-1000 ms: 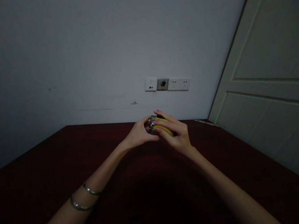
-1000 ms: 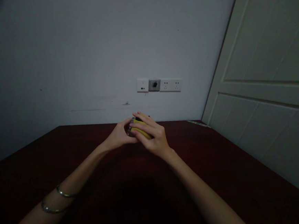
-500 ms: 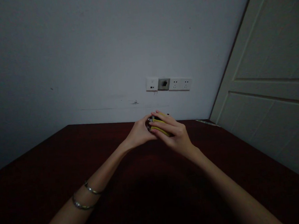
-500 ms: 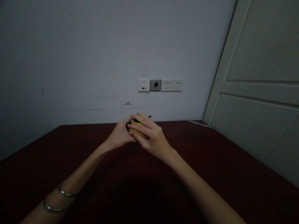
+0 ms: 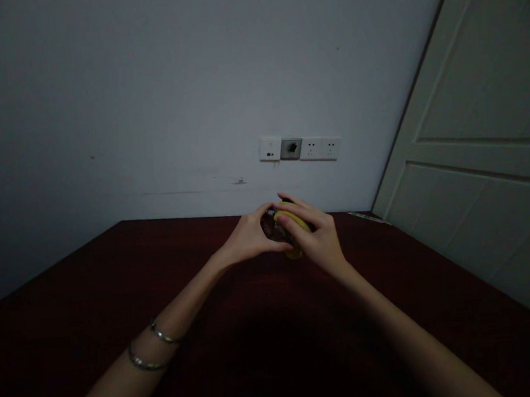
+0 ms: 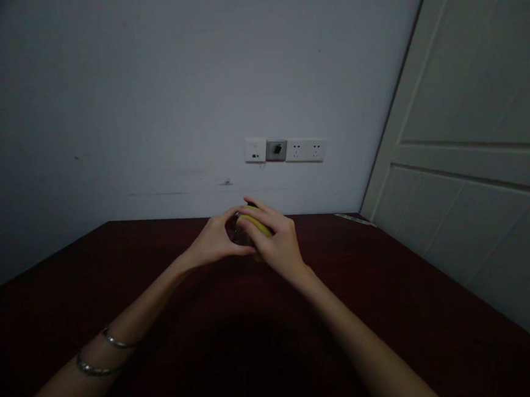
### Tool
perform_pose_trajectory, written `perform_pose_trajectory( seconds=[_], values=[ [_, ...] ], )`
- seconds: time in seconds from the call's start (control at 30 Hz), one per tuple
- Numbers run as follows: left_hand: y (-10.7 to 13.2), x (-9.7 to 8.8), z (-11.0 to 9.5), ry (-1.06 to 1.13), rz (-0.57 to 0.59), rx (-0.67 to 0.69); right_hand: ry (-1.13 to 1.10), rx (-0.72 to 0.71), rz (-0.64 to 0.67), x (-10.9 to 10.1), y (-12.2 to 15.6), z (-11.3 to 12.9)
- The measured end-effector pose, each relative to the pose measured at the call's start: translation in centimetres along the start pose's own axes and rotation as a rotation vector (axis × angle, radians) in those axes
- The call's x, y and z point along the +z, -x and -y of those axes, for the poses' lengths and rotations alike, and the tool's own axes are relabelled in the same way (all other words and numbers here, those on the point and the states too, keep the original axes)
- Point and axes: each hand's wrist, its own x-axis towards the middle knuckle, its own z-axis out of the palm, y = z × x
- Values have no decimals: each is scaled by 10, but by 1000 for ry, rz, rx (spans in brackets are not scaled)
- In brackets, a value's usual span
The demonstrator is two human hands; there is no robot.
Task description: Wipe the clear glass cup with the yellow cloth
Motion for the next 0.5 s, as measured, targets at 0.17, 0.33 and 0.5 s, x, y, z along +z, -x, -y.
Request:
perform_pose_trajectory(
  seconds=[0.17, 0.33, 0.5],
  values=[
    [1, -2, -5, -7, -19, -3, 1, -11, -21, 0, -1, 3],
    [2, -3, -6, 168, 27, 18, -195, 283, -55, -7, -8, -12],
    [-1, -2, -2, 492, 115, -55, -201, 148, 92, -15, -3, -15]
  ],
)
